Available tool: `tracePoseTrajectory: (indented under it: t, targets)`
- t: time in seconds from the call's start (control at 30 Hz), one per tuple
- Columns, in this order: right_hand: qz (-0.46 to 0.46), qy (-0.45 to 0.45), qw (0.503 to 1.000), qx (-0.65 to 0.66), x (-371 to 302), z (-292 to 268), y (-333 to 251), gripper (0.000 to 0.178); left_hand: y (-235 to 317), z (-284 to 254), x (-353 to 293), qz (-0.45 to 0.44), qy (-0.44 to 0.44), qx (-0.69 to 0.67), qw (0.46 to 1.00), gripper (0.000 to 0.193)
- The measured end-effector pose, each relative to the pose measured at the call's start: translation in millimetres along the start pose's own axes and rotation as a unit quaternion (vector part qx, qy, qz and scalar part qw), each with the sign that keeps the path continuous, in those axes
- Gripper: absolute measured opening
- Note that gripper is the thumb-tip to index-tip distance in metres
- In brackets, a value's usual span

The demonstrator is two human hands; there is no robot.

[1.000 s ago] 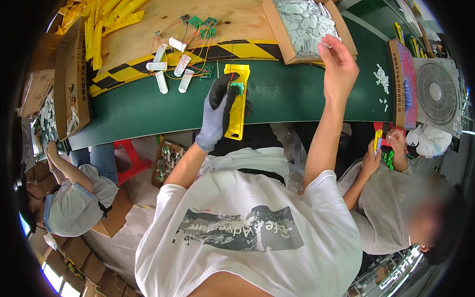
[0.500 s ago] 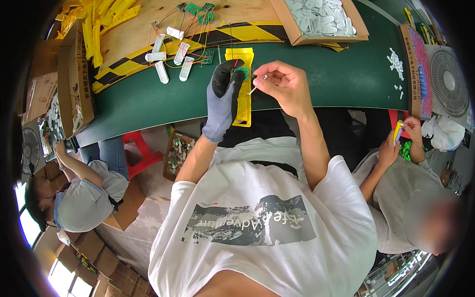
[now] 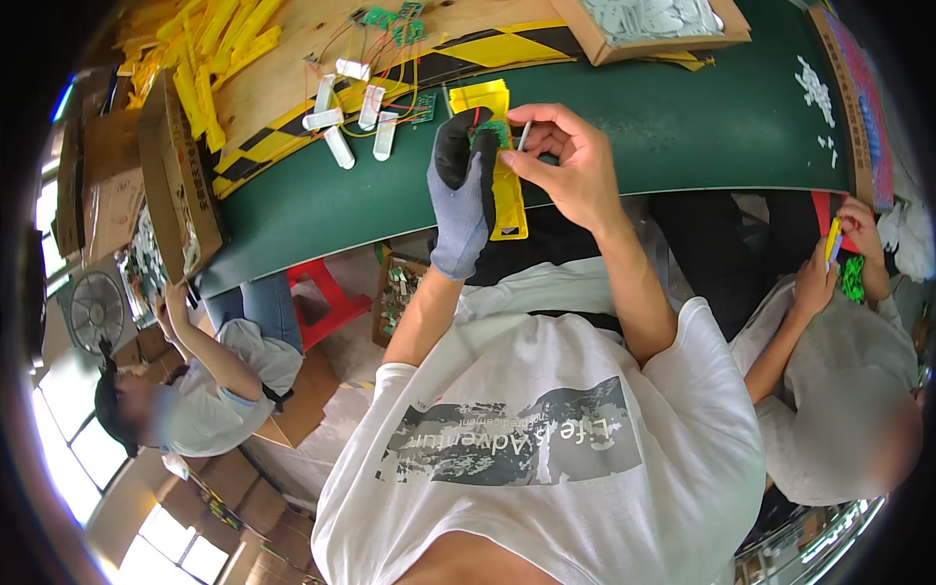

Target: The person assembles electronic circuit boards into yellow plastic housings by hand, connecting wires and white plastic components.

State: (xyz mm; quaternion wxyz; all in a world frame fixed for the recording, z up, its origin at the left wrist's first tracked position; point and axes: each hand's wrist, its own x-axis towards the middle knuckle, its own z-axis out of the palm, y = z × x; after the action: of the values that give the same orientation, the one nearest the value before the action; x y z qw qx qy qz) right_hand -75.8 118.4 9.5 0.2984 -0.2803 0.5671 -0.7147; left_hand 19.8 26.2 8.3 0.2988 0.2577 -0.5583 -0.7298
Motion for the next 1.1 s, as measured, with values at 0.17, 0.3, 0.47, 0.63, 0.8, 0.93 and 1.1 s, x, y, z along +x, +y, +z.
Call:
tracePoseTrajectory:
  t: [0.17, 0.3, 0.47, 0.63, 0.8, 0.93, 1.1]
  targets:
    - [0.016, 0.067, 0.995, 0.065, -9, 4, 0, 0.042, -6, 3, -3, 0.047, 0.0, 0.059, 0.997, 0.024]
    - [0.005, 0.067, 0.998, -0.015, -10, 2, 3, 0.043, -7, 7, -4, 0.056, 0.002, 0.095, 0.994, 0.023]
    - [0.037, 0.046, 0.996, -0.066, -11, 0, -1, 0.041, -9, 8, -4, 0.09, 0.025, 0.118, 0.989, 0.022]
    - [0.018, 0.018, 0.983, -0.182, -15, -2, -5, 0.04, -7, 4, -3, 0.059, -0.004, 0.126, 0.99, 0.021]
    - [-0.083, 0.031, 0.948, -0.307, -19, 2, -7, 0.037, 2, 4, 1, 0.052, -0.05, 0.176, 0.982, 0.016]
    - [-0.059, 0.047, 0.976, -0.206, -20, 13, -3, 0.037, -4, 3, -1, 0.076, -0.01, 0.166, 0.983, 0.014]
    - [-0.052, 0.034, 0.987, -0.145, -20, 7, 3, 0.037, -11, -2, -4, 0.097, -0.041, 0.146, 0.984, 0.018]
